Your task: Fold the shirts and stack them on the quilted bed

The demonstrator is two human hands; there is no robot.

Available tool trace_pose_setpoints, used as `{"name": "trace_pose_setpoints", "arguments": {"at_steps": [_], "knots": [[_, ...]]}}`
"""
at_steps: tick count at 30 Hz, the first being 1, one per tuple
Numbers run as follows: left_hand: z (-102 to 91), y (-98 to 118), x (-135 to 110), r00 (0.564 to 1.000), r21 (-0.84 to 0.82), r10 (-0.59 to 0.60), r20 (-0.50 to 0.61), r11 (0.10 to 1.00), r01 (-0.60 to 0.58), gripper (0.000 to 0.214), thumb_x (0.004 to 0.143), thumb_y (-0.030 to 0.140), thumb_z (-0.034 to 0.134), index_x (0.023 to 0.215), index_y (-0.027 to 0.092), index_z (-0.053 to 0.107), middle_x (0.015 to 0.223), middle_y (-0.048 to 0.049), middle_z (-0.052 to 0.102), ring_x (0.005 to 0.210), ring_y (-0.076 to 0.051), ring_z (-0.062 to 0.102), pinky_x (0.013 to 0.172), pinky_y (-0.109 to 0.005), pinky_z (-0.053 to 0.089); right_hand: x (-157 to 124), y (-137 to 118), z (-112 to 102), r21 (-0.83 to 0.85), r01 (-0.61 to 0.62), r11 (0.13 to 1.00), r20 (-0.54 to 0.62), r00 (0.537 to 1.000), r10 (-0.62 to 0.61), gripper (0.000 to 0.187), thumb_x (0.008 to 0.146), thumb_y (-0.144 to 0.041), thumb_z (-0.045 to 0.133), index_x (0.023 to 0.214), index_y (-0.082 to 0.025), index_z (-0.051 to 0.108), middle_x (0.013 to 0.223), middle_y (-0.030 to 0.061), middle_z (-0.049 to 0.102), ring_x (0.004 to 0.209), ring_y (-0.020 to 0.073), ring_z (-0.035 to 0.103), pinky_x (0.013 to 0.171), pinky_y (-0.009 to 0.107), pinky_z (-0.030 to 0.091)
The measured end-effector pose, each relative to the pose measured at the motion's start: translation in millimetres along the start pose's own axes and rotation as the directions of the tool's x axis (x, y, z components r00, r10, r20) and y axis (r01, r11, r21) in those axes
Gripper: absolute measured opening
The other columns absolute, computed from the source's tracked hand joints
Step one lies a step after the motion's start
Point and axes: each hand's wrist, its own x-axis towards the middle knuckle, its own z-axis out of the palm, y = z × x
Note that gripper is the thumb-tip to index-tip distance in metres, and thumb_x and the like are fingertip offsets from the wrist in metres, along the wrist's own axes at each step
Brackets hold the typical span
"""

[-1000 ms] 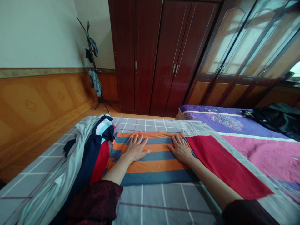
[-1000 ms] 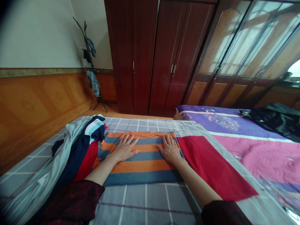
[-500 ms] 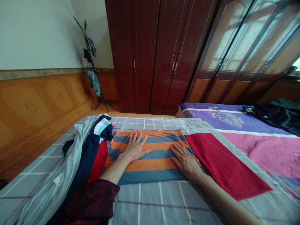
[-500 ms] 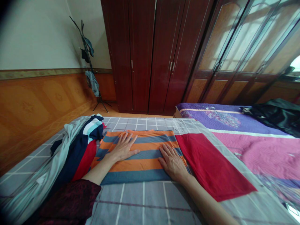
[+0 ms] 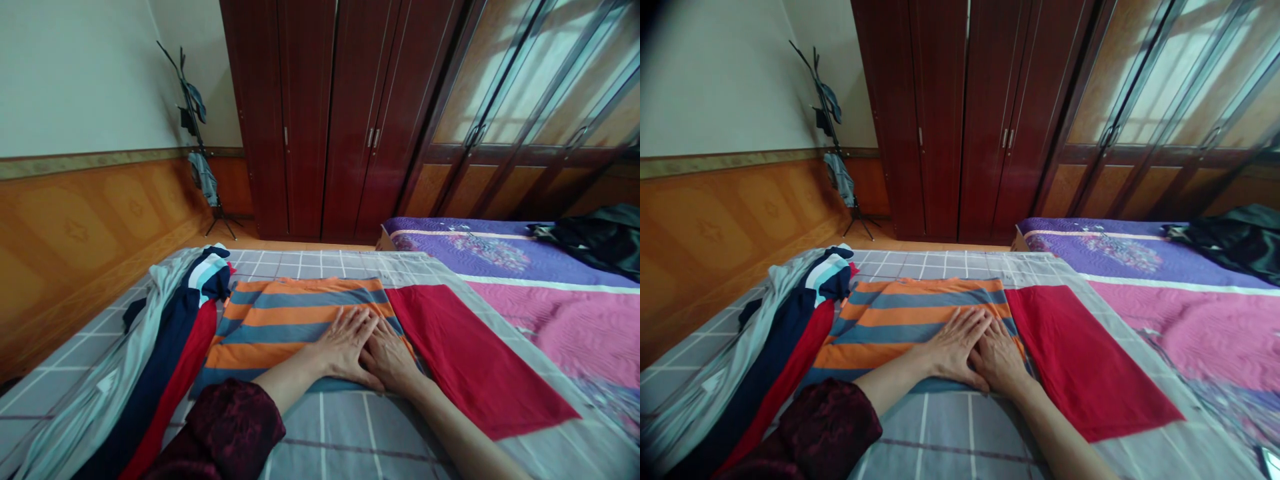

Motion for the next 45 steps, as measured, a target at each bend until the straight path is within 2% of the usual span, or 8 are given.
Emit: {"name": "trace_pose_setpoints", "arguments": {"at_steps": [5,20,27,33,35,38,41,45], "knots": [[-6.1,-1,-23,0.996,0.032,-0.085,-0.022,0.996,0.085,0.117,0.062,0.079,0.055,0.149,0.018,0.005,0.154,-0.0147,0.007,0.141,-0.033,0.000,0.112,-0.057,0.003,0,0,2,0.034,-0.016,0.999,-0.044,0.999,0.018,0.058,0.091,-0.049,0.040,0.137,-0.015,0.043,0.143,0.0118,0.041,0.135,0.0273,0.029,0.109,0.047,0.027],[-41.7,-23,-122,0.943,0.226,-0.330,0.044,0.923,0.313,0.109,0.062,0.085,0.046,0.147,0.022,0.019,0.154,-0.0120,0.011,0.141,-0.035,0.004,0.112,-0.054,0.006,-3,4,8,0.018,-0.024,1.000,-0.084,0.996,0.026,0.070,0.086,-0.063,0.040,0.138,-0.015,0.042,0.144,0.0125,0.038,0.135,0.0289,0.030,0.108,0.048,0.029],[-52.4,-41,-198,0.868,0.327,-0.496,-0.016,0.818,0.473,0.103,0.069,0.080,0.045,0.148,0.024,0.012,0.154,-0.0097,0.006,0.141,-0.033,0.004,0.112,-0.052,0.010,-2,5,10,0.003,-0.027,1.000,-0.073,0.997,0.027,0.071,0.086,-0.063,0.040,0.137,-0.014,0.044,0.143,0.0136,0.039,0.134,0.0292,0.031,0.109,0.048,0.029],[-64.4,-55,-256,0.769,0.386,-0.636,-0.067,0.694,0.608,0.086,0.081,0.071,0.038,0.147,0.019,0.018,0.152,-0.0143,0.012,0.141,-0.032,0.011,0.111,-0.050,0.018,-1,5,10,-0.021,-0.016,1.000,-0.098,0.995,0.014,0.069,0.087,-0.060,0.041,0.136,-0.013,0.044,0.142,0.0146,0.041,0.134,0.0297,0.031,0.108,0.049,0.031],[-70.1,-52,-252,0.779,0.405,-0.615,-0.122,0.685,0.605,0.079,0.085,0.067,0.035,0.146,0.018,0.024,0.152,-0.0145,0.018,0.140,-0.031,0.015,0.111,-0.051,0.017,-1,2,10,-0.031,-0.009,0.999,-0.121,0.993,0.005,0.066,0.087,-0.058,0.043,0.134,-0.012,0.047,0.141,0.0163,0.041,0.134,0.0311,0.031,0.108,0.050,0.030],[-71.4,-34,-216,0.820,0.392,-0.540,-0.191,0.724,0.568,0.070,0.089,0.062,0.032,0.144,0.019,0.029,0.152,-0.0127,0.019,0.140,-0.029,0.015,0.112,-0.052,0.014,-2,-11,10,-0.036,0.032,0.999,-0.148,0.988,-0.037,0.059,0.088,-0.050,0.047,0.132,-0.011,0.049,0.144,0.0183,0.037,0.134,0.0330,0.029,0.107,0.051,0.031],[-59.3,-7,-159,0.882,0.321,-0.452,-0.136,0.822,0.470,0.066,0.092,0.058,0.031,0.145,0.019,0.026,0.153,-0.0120,0.017,0.141,-0.027,0.012,0.113,-0.051,0.013,-5,-30,10,-0.005,0.128,0.992,-0.120,0.985,-0.128,0.055,0.091,-0.044,0.045,0.137,-0.015,0.043,0.148,0.0160,0.030,0.136,0.0308,0.026,0.107,0.050,0.032],[-31.7,16,-97,0.976,0.194,-0.215,-0.023,0.957,0.216,0.086,0.084,0.069,0.035,0.148,0.018,0.012,0.154,-0.0120,0.012,0.142,-0.026,0.004,0.114,-0.051,0.007,-7,-41,9,0.033,0.217,0.976,-0.041,0.976,-0.215,0.059,0.092,-0.048,0.041,0.142,-0.017,0.034,0.148,0.0120,0.029,0.137,0.0276,0.024,0.109,0.048,0.031]]}}
